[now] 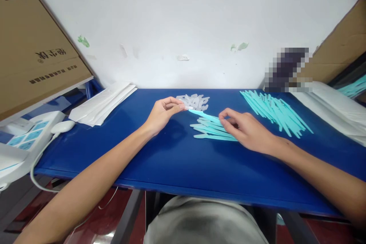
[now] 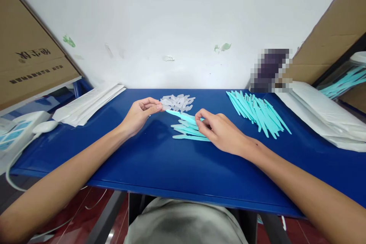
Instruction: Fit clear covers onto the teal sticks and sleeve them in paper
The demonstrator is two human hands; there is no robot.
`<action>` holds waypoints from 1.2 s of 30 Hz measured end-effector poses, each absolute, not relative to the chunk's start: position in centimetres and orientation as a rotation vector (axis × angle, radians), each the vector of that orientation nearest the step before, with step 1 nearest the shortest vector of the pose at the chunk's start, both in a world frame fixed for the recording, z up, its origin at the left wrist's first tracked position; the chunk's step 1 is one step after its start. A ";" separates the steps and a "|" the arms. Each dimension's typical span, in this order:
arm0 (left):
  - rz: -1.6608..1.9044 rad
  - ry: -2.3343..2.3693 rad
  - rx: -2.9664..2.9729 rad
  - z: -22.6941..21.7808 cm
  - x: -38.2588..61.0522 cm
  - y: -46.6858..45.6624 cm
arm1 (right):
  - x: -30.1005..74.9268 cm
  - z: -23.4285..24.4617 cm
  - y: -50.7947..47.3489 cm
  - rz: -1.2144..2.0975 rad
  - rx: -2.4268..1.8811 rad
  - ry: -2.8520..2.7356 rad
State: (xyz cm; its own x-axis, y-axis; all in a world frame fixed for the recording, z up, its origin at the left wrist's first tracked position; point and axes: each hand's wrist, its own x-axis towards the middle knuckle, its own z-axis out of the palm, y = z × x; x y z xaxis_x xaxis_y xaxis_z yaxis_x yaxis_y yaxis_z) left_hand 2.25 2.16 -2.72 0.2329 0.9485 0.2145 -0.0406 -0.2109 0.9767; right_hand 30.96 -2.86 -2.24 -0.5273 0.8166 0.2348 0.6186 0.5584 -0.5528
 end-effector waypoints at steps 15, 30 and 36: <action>1.099 0.888 1.499 -3.5 2.5 2.3 | 30.2 -1.7 -3.5 0.601 -1.192 -2.300; 0.956 0.971 2.307 -3.5 4.0 0.8 | 31.9 -0.8 -1.8 -0.003 -1.496 -2.509; 0.906 1.319 2.462 -2.8 1.6 2.3 | 31.9 -0.5 -2.5 0.228 -1.415 -2.614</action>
